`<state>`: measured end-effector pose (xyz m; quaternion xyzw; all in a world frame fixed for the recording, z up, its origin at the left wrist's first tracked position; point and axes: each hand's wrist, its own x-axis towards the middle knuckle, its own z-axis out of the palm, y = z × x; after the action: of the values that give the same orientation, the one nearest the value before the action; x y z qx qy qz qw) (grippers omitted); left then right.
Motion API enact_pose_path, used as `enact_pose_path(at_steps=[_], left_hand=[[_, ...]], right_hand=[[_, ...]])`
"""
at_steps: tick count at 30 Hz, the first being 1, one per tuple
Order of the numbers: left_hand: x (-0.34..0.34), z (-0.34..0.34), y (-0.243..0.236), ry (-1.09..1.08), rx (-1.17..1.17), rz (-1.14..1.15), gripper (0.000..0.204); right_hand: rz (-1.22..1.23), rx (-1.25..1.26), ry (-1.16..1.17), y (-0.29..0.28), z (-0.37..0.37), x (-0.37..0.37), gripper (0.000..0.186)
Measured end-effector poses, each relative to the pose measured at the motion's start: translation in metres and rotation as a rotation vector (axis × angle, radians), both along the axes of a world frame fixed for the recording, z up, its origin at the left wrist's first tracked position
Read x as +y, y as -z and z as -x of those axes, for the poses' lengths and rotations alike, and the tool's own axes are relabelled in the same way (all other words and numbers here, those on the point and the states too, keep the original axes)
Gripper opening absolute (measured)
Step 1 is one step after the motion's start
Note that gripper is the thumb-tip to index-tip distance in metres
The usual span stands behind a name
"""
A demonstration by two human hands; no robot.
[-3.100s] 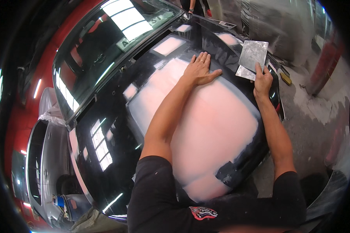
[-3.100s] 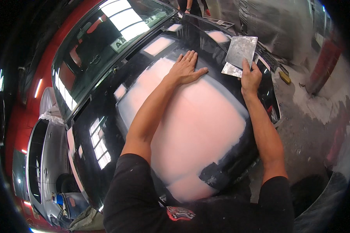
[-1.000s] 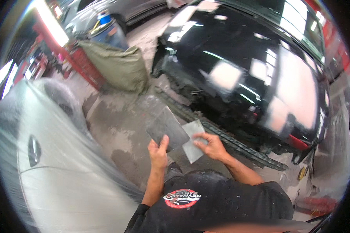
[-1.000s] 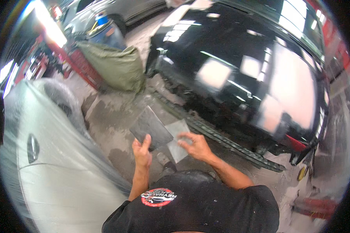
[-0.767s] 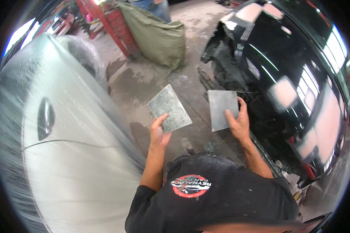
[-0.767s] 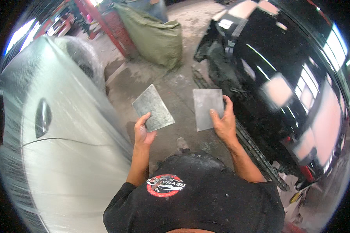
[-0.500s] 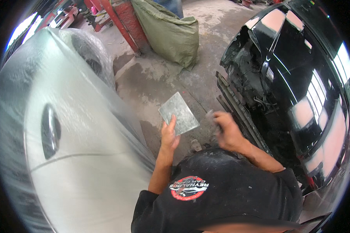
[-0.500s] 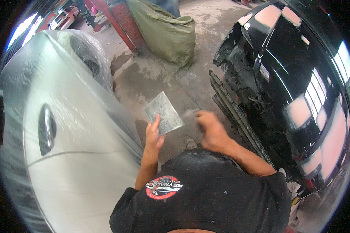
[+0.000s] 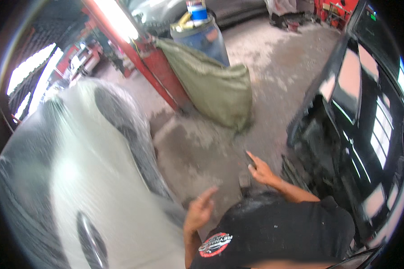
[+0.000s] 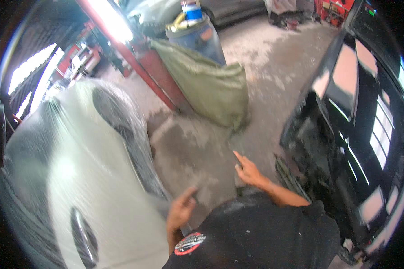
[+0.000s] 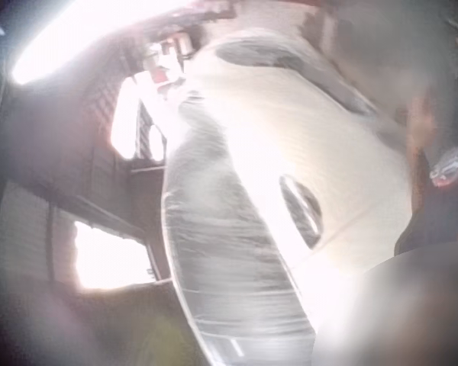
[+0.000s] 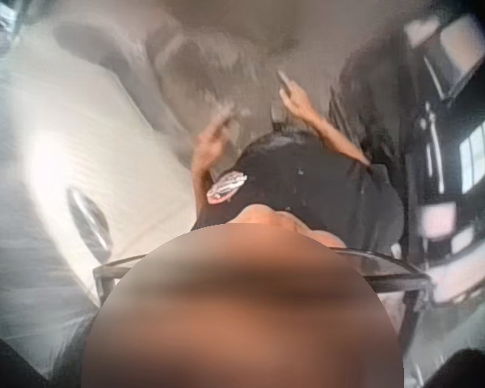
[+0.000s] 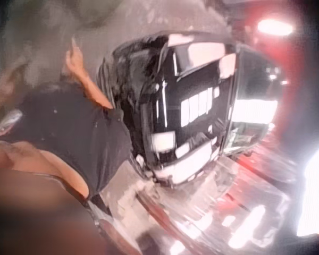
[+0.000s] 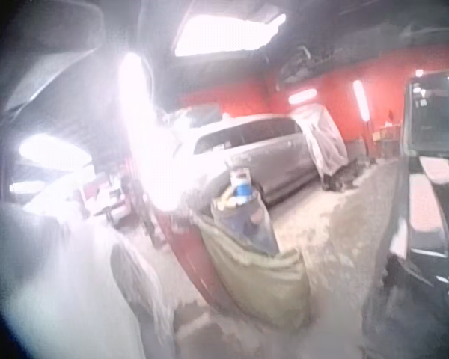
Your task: The person applies pink body filler to a car's trunk lid using a metal spreader, smoothing it across the surface. They then mix additional filler on a separate metal plate and apply it to the car's hood area.
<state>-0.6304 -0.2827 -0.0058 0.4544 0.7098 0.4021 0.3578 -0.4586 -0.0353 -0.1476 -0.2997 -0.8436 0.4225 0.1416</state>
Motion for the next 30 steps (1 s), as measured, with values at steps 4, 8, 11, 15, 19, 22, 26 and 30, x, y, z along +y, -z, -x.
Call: enact_pose_path(at_steps=[4,8,11,15,19,22,26,30], left_hand=[[0.065,0.048,0.022,0.377,-0.662,0.097,0.055],[0.125,0.102,0.034,0.465,-0.886,0.158,0.059],[0.169,0.162,0.033,0.540,-0.973,0.042,0.058],[0.239,0.227,0.041,-0.266,-0.886,0.186,0.048],[0.386,0.269,0.064,-0.432,-1.129,-0.377,0.035],[0.509,0.278,0.060,-0.444,-1.241,-0.442,0.033],[0.626,0.262,0.034,-0.307,-1.503,-0.303,0.032],[0.719,0.232,0.024,-0.219,-1.385,-0.233,0.035]], right_hand=[[0.220,0.108,0.055,-0.044,0.081,0.077,0.061],[0.231,0.278,0.146,-0.085,0.133,0.162,0.058],[0.152,0.340,0.191,-0.097,0.157,0.219,0.057],[0.523,0.446,0.404,-0.102,0.183,0.299,0.049],[0.908,0.817,0.472,-0.125,0.185,0.378,0.042],[0.791,0.965,0.401,-0.156,0.176,0.426,0.044],[0.636,0.801,0.584,-0.184,0.177,0.477,0.043],[-0.356,0.349,0.103,-0.177,0.179,0.528,0.044]])
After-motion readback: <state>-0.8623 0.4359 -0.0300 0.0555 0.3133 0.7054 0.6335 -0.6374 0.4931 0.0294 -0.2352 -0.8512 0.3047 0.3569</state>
